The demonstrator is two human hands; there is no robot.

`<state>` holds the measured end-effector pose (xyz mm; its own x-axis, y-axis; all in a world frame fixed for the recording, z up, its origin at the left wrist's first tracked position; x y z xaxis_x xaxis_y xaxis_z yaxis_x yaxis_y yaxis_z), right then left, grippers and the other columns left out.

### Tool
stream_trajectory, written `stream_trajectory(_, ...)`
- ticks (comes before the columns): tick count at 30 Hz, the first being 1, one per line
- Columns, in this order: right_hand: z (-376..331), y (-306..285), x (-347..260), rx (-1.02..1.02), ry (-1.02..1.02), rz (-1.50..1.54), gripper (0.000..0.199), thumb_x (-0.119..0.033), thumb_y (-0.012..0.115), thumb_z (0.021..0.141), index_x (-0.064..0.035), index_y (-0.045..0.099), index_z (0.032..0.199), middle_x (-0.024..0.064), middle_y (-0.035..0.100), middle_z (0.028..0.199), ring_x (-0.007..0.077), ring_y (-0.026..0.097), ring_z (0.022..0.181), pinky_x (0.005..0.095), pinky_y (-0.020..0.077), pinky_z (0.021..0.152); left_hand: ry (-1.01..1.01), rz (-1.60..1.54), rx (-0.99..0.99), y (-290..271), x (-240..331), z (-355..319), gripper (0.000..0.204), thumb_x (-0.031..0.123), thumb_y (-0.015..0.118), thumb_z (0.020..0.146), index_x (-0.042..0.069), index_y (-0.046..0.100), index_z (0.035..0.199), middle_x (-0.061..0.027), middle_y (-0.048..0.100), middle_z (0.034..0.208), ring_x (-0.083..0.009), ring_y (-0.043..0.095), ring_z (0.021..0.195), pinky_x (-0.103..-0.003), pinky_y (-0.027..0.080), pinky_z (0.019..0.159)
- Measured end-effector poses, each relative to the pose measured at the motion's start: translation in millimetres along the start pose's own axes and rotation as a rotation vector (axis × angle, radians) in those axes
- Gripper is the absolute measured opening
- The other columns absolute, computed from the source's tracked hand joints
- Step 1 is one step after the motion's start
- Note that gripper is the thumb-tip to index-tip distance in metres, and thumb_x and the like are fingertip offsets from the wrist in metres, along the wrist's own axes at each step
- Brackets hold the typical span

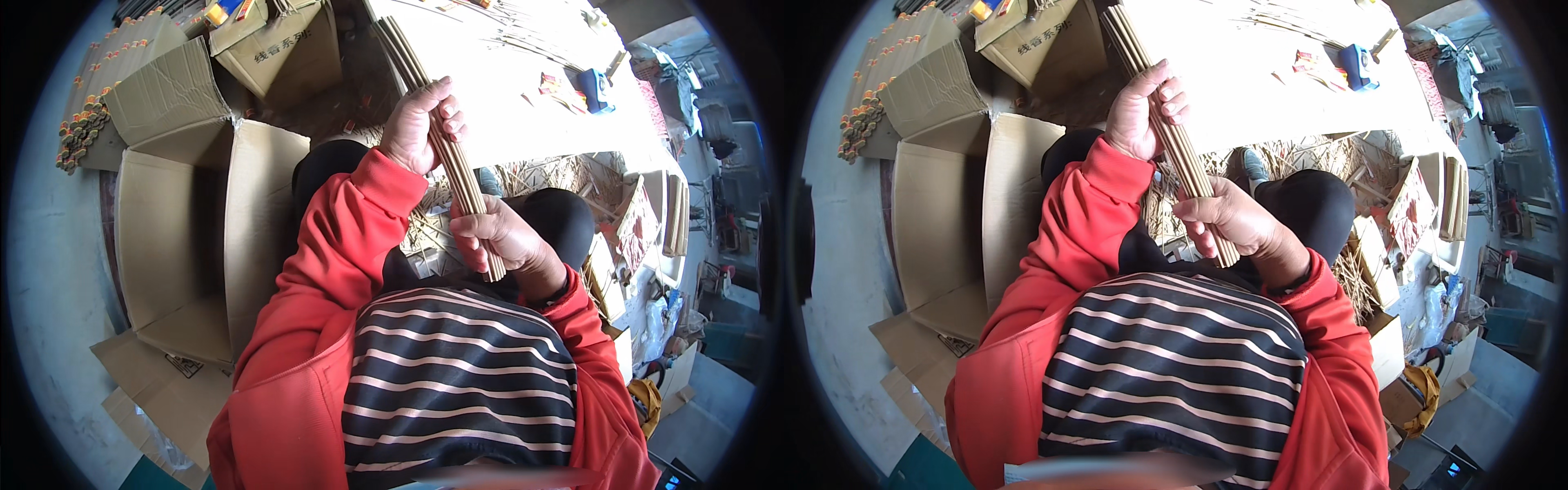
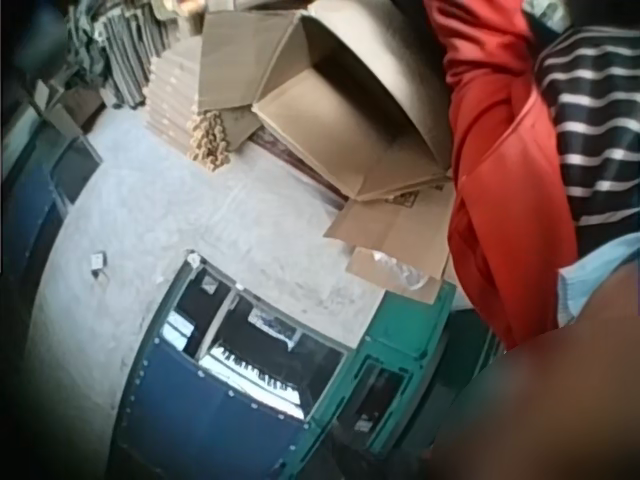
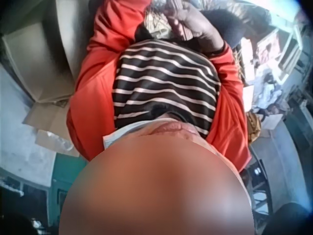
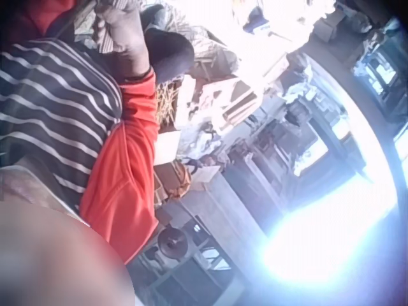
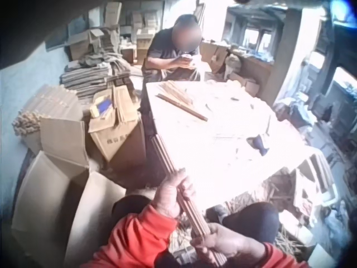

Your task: The person gathers thin wooden sticks from a table, aligns them into bundles, and wraps each bundle with a small paper label. They then place the finished bundles into a cardboard box. The process is repeated multiple times.

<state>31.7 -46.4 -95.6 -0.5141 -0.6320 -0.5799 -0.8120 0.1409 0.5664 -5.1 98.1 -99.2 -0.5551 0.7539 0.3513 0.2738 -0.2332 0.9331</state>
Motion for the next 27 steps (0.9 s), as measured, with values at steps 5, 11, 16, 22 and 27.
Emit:
stream_trajectory(5, 8.4, -16.3, -9.0, 0.463, -0.207, -0.816, 0.023, -0.012, 0.059, 0.079, 0.0005, 0.048, 0.095, 0.0033, 0.050, 0.059, 0.0097, 0.050, 0.046, 0.0230, 0.0418, 0.041, 0.147, 0.282, 0.299, -0.4, 2.4, -5.1, 0.029, 0.021, 0.057, 0.085, 0.012, 0.043, 0.062, 0.0022, 0.040, 0.055, -0.0102, 0.042, 0.049, -0.024, 0.036, 0.046)
stream_trajectory(11, 1.8, -8.1, -1.8, 0.139, -0.019, -0.284, 0.019, -0.008, 0.057, 0.080, 0.0000, 0.045, 0.092, 0.0026, 0.047, 0.056, 0.0096, 0.046, 0.040, 0.0238, 0.0382, 0.036, 0.039, 0.049, 0.080, -2.4, 0.5, -0.4, 0.027, 0.023, 0.058, 0.084, 0.013, 0.043, 0.064, 0.0040, 0.038, 0.055, -0.0081, 0.040, 0.049, -0.022, 0.036, 0.048)
stream_trajectory(16, 4.0, -11.8, -6.4, 0.342, -0.091, -0.628, 0.019, -0.010, 0.057, 0.080, -0.0002, 0.046, 0.093, 0.0020, 0.048, 0.056, 0.0095, 0.046, 0.042, 0.0237, 0.0387, 0.037, 0.092, 0.145, 0.135, -7.3, 1.1, -1.7, 0.024, 0.023, 0.057, 0.084, 0.012, 0.045, 0.067, 0.0022, 0.041, 0.056, -0.0103, 0.043, 0.049, -0.025, 0.038, 0.049)
stream_trajectory(22, 1.1, -11.3, -10.9, 0.390, -0.077, -0.696, 0.022, -0.012, 0.058, 0.081, 0.0003, 0.046, 0.095, 0.0017, 0.049, 0.057, 0.0093, 0.047, 0.042, 0.0237, 0.0386, 0.038, 0.052, 0.124, 0.116, -3.6, -3.2, -3.6, 0.028, 0.027, 0.057, 0.085, 0.014, 0.043, 0.066, 0.0034, 0.041, 0.059, -0.0094, 0.041, 0.051, -0.023, 0.036, 0.050)
stream_trajectory(27, 4.7, -14.7, -11.5, 0.315, -0.075, -0.658, 0.032, -0.017, 0.064, 0.081, 0.0012, 0.045, 0.100, 0.0040, 0.051, 0.064, 0.0104, 0.050, 0.051, 0.0238, 0.0425, 0.044, 0.044, 0.080, 0.067, -3.7, -9.9, -6.2, 0.030, 0.029, 0.058, 0.084, 0.014, 0.042, 0.065, 0.0039, 0.039, 0.059, -0.0089, 0.040, 0.052, -0.024, 0.036, 0.050)
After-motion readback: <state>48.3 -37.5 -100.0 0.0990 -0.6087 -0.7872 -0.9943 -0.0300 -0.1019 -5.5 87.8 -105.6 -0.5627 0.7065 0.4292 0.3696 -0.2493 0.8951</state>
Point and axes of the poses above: each hand's wrist, its own z-axis towards the middle knuckle, its own y-axis out of the palm, x = y × z, the point moved 5 cm from there along z, towards the middle knuckle
